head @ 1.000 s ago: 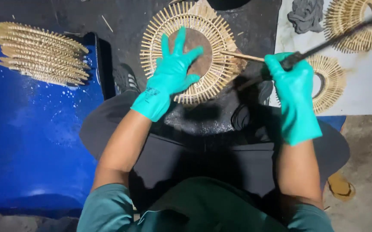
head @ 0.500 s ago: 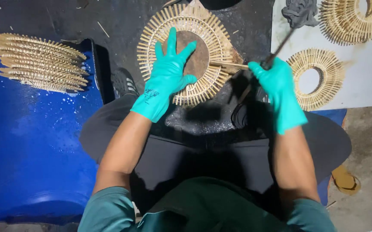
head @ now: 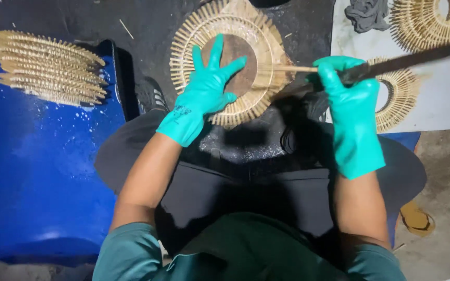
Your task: Sanding and scraping the edges of circular bamboo decorative components.
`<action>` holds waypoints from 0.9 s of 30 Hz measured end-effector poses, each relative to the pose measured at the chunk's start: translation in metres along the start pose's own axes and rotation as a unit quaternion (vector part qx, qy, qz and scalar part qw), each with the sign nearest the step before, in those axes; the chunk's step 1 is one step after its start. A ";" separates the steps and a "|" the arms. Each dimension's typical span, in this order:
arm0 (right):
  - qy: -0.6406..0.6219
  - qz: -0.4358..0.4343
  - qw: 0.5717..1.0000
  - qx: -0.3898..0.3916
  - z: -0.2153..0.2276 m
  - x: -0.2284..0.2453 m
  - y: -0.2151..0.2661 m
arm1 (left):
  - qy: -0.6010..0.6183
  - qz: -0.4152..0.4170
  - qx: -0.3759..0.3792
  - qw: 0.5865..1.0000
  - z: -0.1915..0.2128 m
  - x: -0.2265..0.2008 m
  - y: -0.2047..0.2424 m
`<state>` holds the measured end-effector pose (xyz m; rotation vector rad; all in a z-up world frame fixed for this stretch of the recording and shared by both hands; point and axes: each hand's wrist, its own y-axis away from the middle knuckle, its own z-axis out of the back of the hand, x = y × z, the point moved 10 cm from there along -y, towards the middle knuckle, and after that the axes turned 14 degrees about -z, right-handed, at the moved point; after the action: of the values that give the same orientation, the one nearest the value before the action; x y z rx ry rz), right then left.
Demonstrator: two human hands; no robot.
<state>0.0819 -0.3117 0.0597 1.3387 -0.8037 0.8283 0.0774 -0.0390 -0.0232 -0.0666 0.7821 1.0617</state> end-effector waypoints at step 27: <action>0.282 -0.093 0.954 -0.038 0.027 -0.113 -0.076 | 0.004 -0.023 -0.041 0.999 -0.009 0.022 0.005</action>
<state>0.0919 -0.3477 -0.0734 1.0131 -0.2527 0.9545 0.0742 -0.0238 -0.0413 -0.1587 0.7407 1.0514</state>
